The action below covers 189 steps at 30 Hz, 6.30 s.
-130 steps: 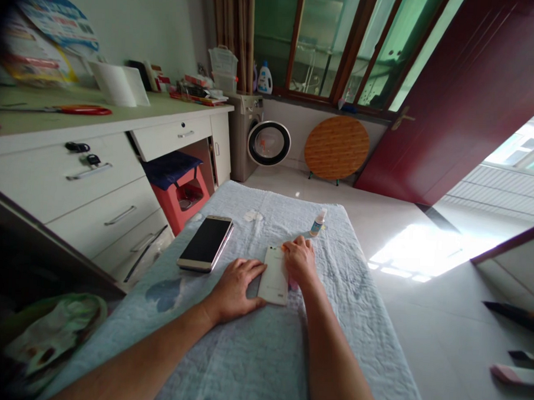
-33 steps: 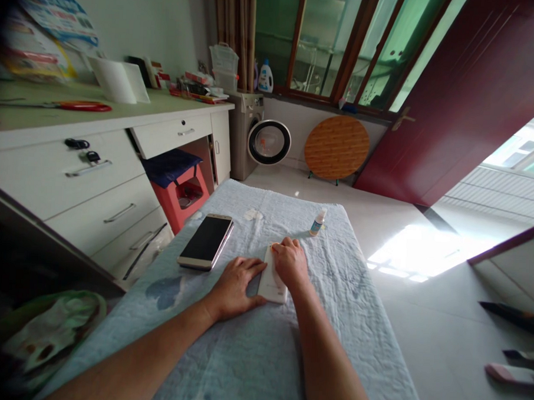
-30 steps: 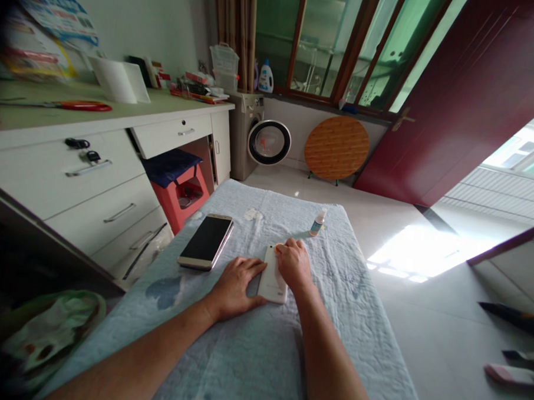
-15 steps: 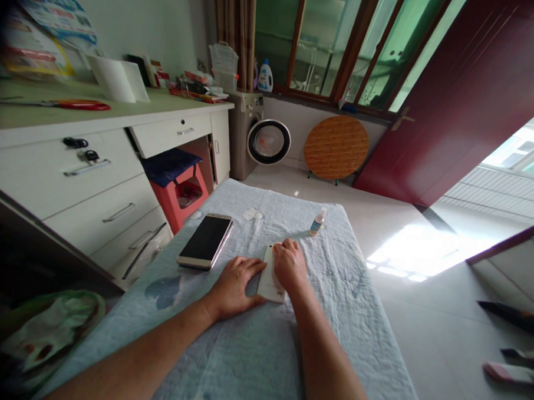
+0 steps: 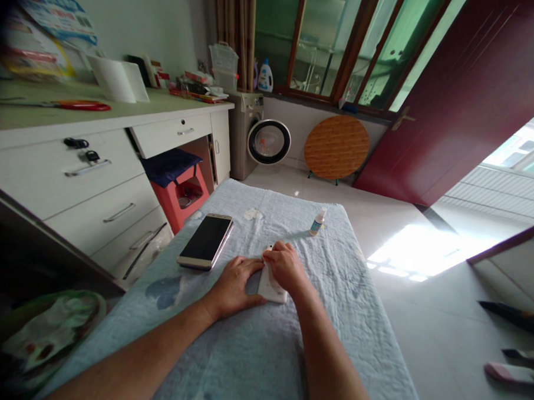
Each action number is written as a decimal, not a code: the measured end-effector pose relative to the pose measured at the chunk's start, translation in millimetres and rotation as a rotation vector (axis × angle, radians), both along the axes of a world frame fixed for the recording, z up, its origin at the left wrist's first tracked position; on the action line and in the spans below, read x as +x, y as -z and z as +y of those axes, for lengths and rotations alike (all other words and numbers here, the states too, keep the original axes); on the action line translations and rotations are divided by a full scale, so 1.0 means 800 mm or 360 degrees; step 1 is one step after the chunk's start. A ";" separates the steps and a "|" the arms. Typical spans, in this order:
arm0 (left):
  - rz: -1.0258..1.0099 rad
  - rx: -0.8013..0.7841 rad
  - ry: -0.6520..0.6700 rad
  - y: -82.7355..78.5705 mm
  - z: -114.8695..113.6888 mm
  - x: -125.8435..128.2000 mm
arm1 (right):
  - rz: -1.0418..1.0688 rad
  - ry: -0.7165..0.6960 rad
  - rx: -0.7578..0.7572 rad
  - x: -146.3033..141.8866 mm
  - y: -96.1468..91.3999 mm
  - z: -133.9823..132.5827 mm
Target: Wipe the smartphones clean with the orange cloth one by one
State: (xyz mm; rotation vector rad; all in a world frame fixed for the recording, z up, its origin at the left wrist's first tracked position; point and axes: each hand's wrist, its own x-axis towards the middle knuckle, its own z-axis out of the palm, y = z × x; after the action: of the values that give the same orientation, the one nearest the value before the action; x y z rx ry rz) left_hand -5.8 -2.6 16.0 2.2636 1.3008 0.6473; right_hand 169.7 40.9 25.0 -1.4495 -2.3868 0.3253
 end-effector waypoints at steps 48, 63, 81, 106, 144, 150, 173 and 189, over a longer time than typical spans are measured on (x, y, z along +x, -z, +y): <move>0.0146 0.0014 0.0017 0.009 0.002 -0.002 | 0.0220 -0.0371 -0.0790 0.013 -0.032 -0.017; 0.0197 0.0095 0.0029 0.005 0.002 0.000 | 0.0126 0.0417 0.0024 0.026 0.012 0.010; 0.0155 0.0086 0.0050 0.007 0.003 0.000 | 0.0154 0.0099 -0.0453 0.052 -0.015 0.002; 0.0197 0.0073 0.0019 0.006 0.003 0.000 | 0.0225 0.0647 0.0038 0.043 0.026 0.018; 0.0160 0.0042 0.0044 0.005 0.003 0.000 | 0.0061 0.0403 -0.0125 0.021 0.002 -0.048; 0.0149 0.0066 0.0063 0.005 0.002 -0.001 | 0.0050 0.0304 -0.0155 0.009 -0.008 -0.051; 0.0162 0.0086 0.0053 0.006 0.003 0.000 | -0.0035 0.0263 -0.0346 0.023 -0.019 -0.069; 0.0193 0.0055 0.0084 0.002 0.004 -0.003 | -0.0041 0.0141 -0.0299 0.001 -0.018 -0.077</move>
State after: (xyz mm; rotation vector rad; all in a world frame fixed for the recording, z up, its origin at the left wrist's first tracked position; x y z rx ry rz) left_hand -7.8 0.5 14.3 2.3894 1.2898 0.5246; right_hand 170.6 -20.5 39.6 -1.6448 -2.3564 0.5235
